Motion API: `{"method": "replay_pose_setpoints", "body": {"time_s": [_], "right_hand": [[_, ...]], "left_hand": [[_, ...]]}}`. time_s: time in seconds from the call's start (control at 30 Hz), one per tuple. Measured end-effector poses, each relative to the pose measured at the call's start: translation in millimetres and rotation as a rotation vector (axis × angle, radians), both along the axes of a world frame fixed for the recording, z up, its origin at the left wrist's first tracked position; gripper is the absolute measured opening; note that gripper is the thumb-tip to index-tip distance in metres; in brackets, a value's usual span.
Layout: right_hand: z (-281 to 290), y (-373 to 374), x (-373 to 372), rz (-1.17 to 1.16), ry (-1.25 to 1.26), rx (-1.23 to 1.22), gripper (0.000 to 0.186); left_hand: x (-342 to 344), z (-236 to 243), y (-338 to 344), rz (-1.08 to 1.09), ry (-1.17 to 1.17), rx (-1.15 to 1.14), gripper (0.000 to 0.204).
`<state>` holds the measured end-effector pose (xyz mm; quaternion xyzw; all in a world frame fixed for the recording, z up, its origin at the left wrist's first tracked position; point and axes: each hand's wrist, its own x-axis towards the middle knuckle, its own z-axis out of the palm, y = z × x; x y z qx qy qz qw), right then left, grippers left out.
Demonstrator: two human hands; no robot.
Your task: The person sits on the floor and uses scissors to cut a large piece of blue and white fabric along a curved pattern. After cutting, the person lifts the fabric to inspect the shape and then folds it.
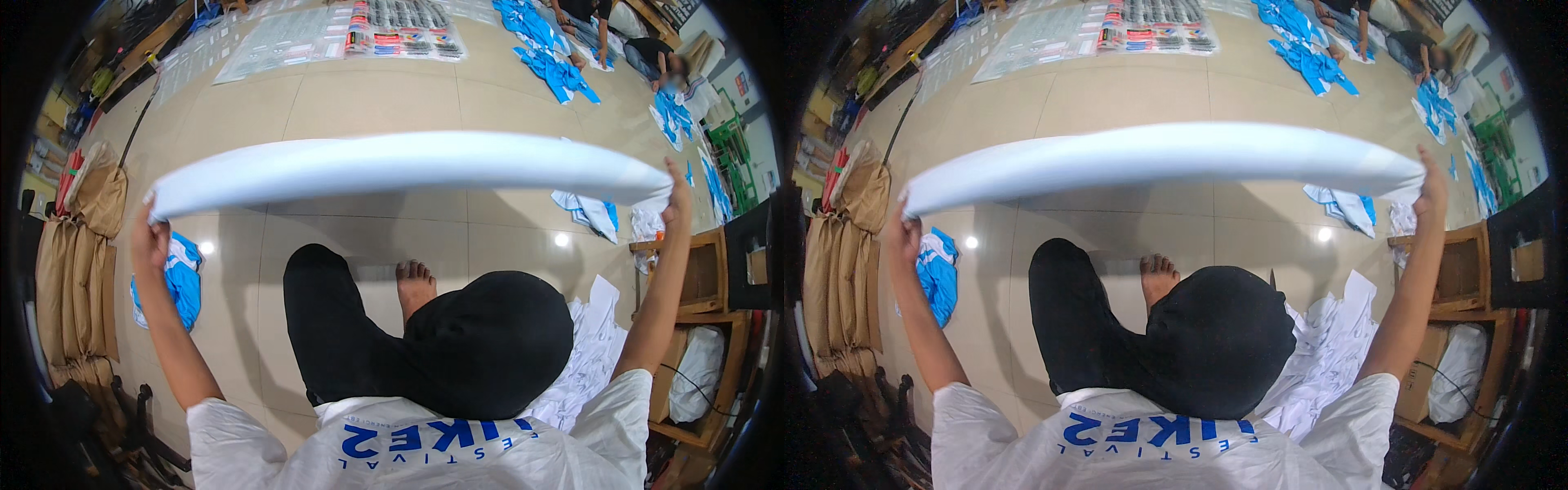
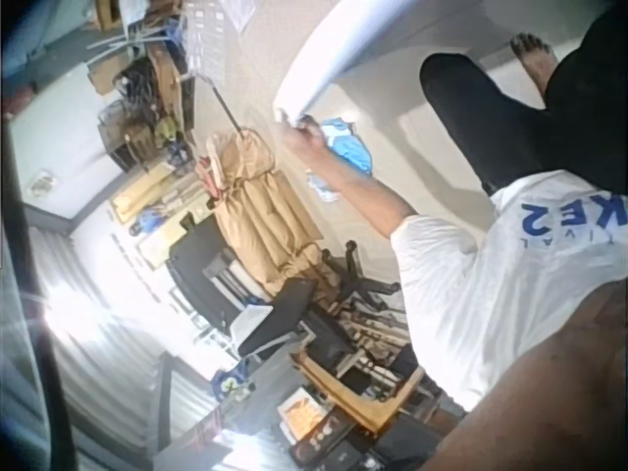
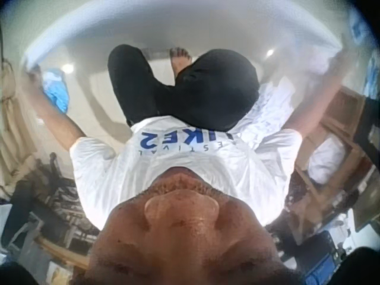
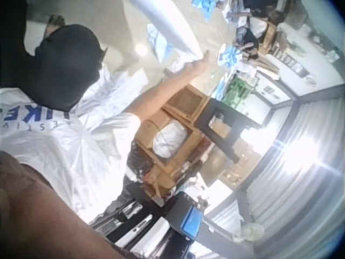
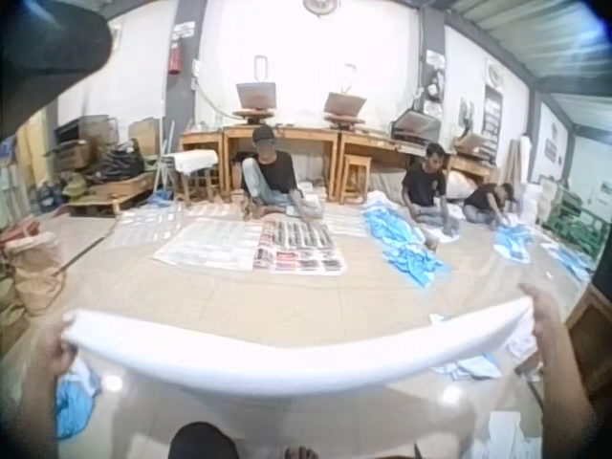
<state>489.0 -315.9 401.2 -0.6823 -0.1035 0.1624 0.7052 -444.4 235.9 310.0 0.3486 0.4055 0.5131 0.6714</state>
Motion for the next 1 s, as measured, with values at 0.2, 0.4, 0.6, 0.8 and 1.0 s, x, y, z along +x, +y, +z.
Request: {"method": "replay_pose_setpoints", "body": {"time_s": [0.2, 0.4, 0.6, 0.8, 1.0], "right_hand": [[-151, -29, 14, -0.162, -0.457, -0.433, 0.038], [-304, 43, -133, 0.043, -0.391, -0.686, 0.039], [-353, 69, -238, 0.367, -0.77, -0.787, 0.055], [-343, 91, -349, 0.356, -0.714, -0.813, 0.046], [-351, 83, -400, 0.622, -0.736, -0.671, 0.027]], "left_hand": [[76, -98, -133, -0.036, 0.275, -0.157, 0.027], [89, -161, -141, 0.028, 0.27, -0.253, 0.025], [134, -206, -146, -0.128, 0.379, -0.306, 0.029], [132, -212, -152, -0.15, 0.469, -0.196, 0.029], [168, -181, -154, 0.057, 0.43, -0.121, 0.028]]}}
